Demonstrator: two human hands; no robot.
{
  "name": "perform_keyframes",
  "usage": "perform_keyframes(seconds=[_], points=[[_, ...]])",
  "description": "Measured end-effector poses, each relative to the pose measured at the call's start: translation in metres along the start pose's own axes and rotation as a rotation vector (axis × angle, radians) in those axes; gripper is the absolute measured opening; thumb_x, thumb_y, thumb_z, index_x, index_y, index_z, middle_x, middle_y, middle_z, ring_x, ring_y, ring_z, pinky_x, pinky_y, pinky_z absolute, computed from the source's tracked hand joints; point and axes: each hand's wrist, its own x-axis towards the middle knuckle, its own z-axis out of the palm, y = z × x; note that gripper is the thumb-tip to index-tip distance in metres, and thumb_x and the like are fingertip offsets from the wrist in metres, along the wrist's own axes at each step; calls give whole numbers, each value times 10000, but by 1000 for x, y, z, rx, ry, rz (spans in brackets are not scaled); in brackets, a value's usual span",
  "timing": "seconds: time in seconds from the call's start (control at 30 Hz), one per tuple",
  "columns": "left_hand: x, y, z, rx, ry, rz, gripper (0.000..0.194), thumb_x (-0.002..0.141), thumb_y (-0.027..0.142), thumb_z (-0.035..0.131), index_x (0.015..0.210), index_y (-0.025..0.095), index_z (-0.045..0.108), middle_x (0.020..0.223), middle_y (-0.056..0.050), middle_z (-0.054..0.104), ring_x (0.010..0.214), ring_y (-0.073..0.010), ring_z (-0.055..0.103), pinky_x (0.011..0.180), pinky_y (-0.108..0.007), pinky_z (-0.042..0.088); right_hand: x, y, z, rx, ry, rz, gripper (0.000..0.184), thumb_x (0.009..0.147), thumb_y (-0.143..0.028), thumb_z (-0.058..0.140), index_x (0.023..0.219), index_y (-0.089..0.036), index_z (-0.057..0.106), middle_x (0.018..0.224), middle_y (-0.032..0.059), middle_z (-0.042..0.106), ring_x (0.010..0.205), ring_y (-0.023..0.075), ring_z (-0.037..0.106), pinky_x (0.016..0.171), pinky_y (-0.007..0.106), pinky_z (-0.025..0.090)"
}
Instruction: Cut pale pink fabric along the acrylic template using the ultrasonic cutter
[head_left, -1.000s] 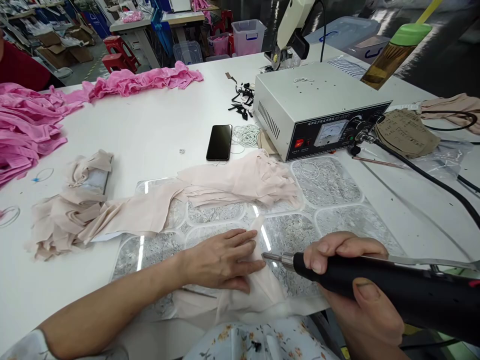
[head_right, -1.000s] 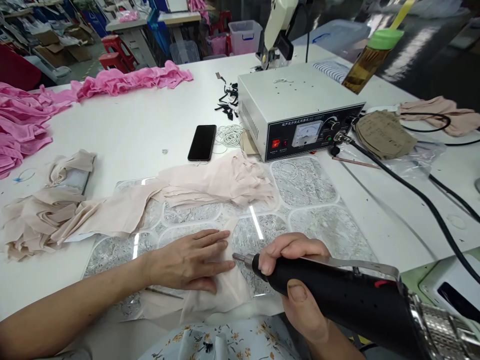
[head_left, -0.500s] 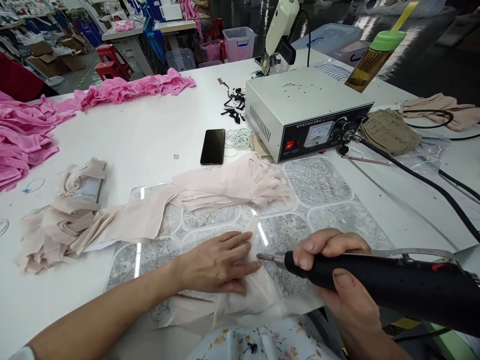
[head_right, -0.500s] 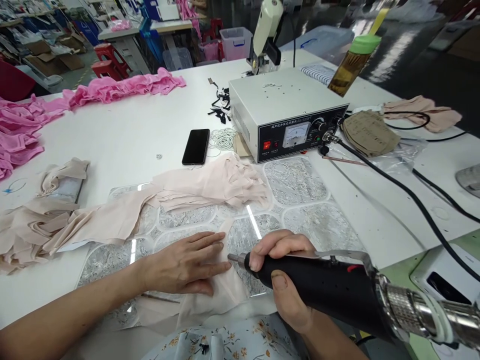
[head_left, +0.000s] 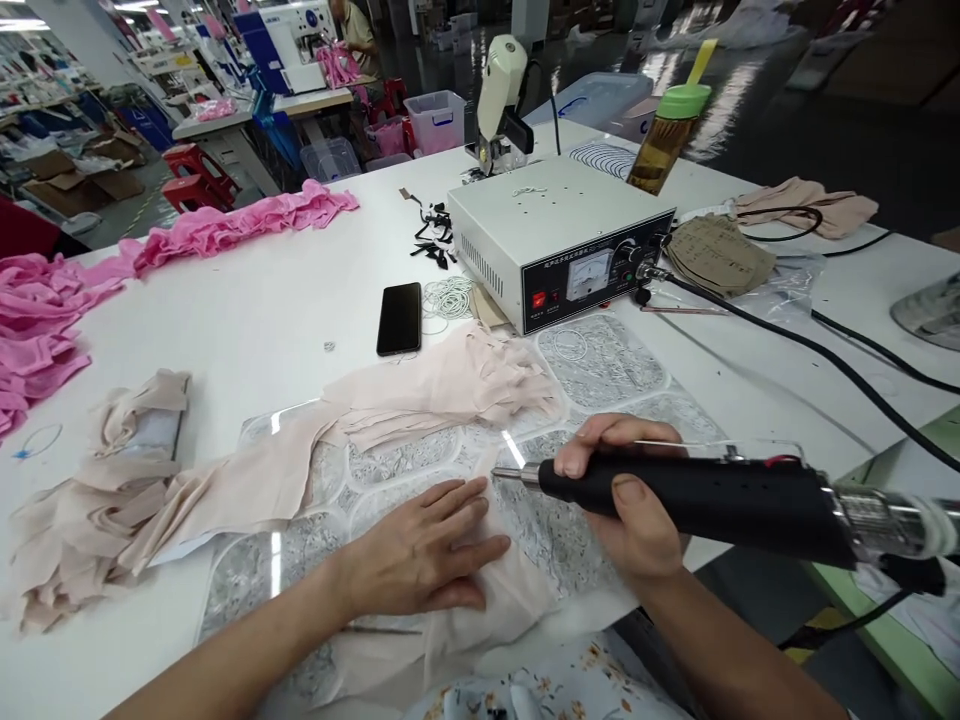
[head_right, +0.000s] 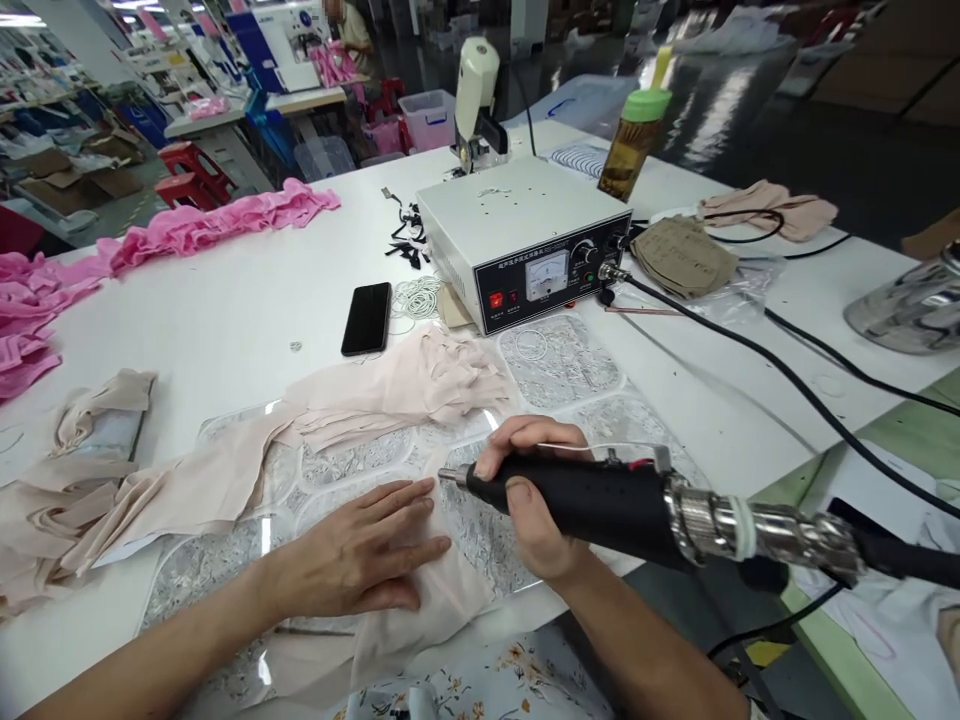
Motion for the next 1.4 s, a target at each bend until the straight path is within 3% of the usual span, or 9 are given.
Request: perform_keyframes(seconds=[0.2, 1.07, 1.4], points=[[-1, -1, 0, 24, -27, 3, 510, 951, 525, 535, 1323, 177, 532, 1229, -163, 592, 1369, -355, 409, 1065, -489, 444, -5, 11, -2, -48, -34, -4, 182, 866, -246, 576, 1043, -246, 533, 976, 26, 541, 697, 136, 574, 679, 382, 529], [0, 0, 0, 29, 17, 18, 515, 954, 513, 531, 1308, 139, 530, 1236, -183, 582, 1375, -375, 396, 1084, -494, 434, -2, 12, -3, -77, -15, 23, 157, 860, -248, 578, 1012, -243, 538, 951, 19, 566, 686, 135, 584, 697, 394, 542], [0, -2, 0, 46, -7, 28, 493, 976, 526, 471, 1312, 172, 536, 1192, -150, 601, 1354, -339, 432, 1098, -482, 407, -1, 13, -1, -93, 24, 14, 140, 873, -244, 565, 1012, -237, 546, 958, 19, 555, 680, 127, 580, 680, 377, 538]])
